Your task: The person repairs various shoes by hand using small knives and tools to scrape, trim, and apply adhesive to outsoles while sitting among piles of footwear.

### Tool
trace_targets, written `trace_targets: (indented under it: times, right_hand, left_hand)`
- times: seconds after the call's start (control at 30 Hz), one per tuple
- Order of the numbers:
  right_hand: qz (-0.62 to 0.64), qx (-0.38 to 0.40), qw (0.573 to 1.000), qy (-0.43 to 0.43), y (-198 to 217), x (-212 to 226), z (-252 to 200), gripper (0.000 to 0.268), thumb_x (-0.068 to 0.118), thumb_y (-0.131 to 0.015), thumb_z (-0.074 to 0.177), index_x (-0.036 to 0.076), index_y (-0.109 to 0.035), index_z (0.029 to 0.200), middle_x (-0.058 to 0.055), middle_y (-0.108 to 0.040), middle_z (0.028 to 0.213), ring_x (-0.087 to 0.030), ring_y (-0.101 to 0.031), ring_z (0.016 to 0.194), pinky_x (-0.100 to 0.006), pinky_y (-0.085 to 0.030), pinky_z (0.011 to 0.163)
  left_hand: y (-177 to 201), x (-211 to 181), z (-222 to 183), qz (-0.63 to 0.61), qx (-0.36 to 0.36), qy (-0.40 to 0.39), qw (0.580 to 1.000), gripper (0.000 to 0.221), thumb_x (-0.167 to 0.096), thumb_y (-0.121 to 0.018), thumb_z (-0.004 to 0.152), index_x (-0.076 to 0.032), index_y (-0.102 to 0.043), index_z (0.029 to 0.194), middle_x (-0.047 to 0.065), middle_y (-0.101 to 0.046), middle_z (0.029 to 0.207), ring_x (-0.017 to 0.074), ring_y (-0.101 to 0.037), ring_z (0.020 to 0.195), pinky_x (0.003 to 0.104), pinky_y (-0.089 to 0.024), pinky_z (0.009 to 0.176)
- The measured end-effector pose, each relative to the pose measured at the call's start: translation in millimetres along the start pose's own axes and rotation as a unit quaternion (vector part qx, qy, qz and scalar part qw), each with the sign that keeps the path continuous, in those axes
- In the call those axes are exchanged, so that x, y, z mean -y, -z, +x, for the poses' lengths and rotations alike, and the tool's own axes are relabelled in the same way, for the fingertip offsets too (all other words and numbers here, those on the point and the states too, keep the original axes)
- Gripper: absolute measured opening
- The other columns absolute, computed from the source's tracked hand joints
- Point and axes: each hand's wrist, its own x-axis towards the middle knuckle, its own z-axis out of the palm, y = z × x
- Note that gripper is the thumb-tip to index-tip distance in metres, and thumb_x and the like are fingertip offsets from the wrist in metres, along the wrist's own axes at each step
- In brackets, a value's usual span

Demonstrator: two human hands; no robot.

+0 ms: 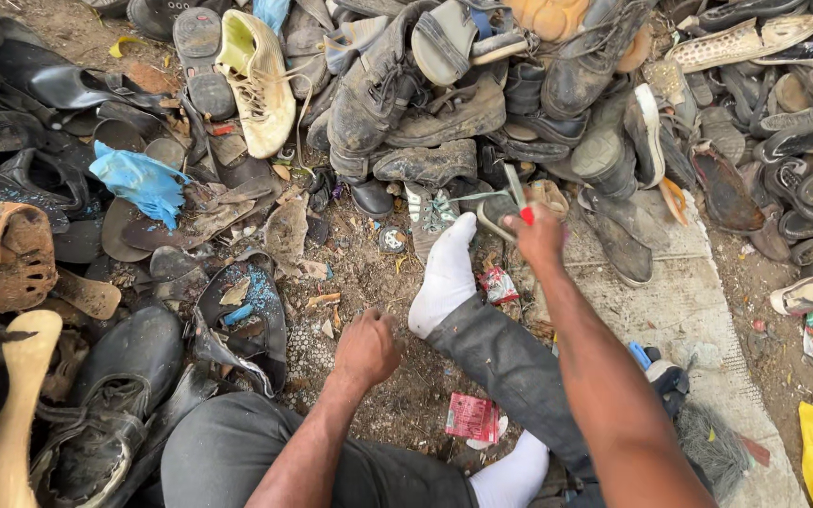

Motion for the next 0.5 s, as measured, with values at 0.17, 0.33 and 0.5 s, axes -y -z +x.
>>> trace_targets:
  times: [0.17,0.33,0.5]
  right_hand:
    - [-0.115,-0.001,0.950,0.289,28,37,-109,0.022,0.025,-0.076,0.087,0.012,-0.066,0.101,-0.016,-0.071,0.081,-0.035,-0.068,0.069,-0.050,-0.053,0.058]
    - [-0.218,0.086,0.937,0.258,-33,55,-225,0.008,0.022,-0.063,0.092,0.017,-0.069,0.094,-0.012,-0.073,0.079,-0.034,-0.073,0.073,-0.050,-0.056,0.064]
    - [-0.064,0.151,0.958,0.237,-105,51,-344,0.036,0.043,-0.070,0.096,0.008,-0.068,0.087,-0.021,-0.069,0.075,-0.043,-0.069,0.075,-0.054,-0.052,0.070]
  left_hand:
    - [16,4,-6,-0.051,-0.233,-0.041,0.970,0.034,-0.032,-0.070,0.091,-0.004,-0.074,0.109,0.019,-0.073,0.110,0.0313,-0.068,0.099,0.044,-0.055,0.090]
    - [56,31,-33,-0.287,-0.299,0.115,0.903,0.028,-0.026,-0.066,0.095,-0.004,-0.078,0.109,0.014,-0.078,0.091,0.0252,-0.071,0.075,0.042,-0.055,0.073]
    - [55,60,-52,-0.401,-0.380,0.144,0.821,0.030,-0.023,-0.073,0.091,0.003,-0.076,0.104,0.011,-0.074,0.081,0.0136,-0.064,0.073,0.031,-0.052,0.071]
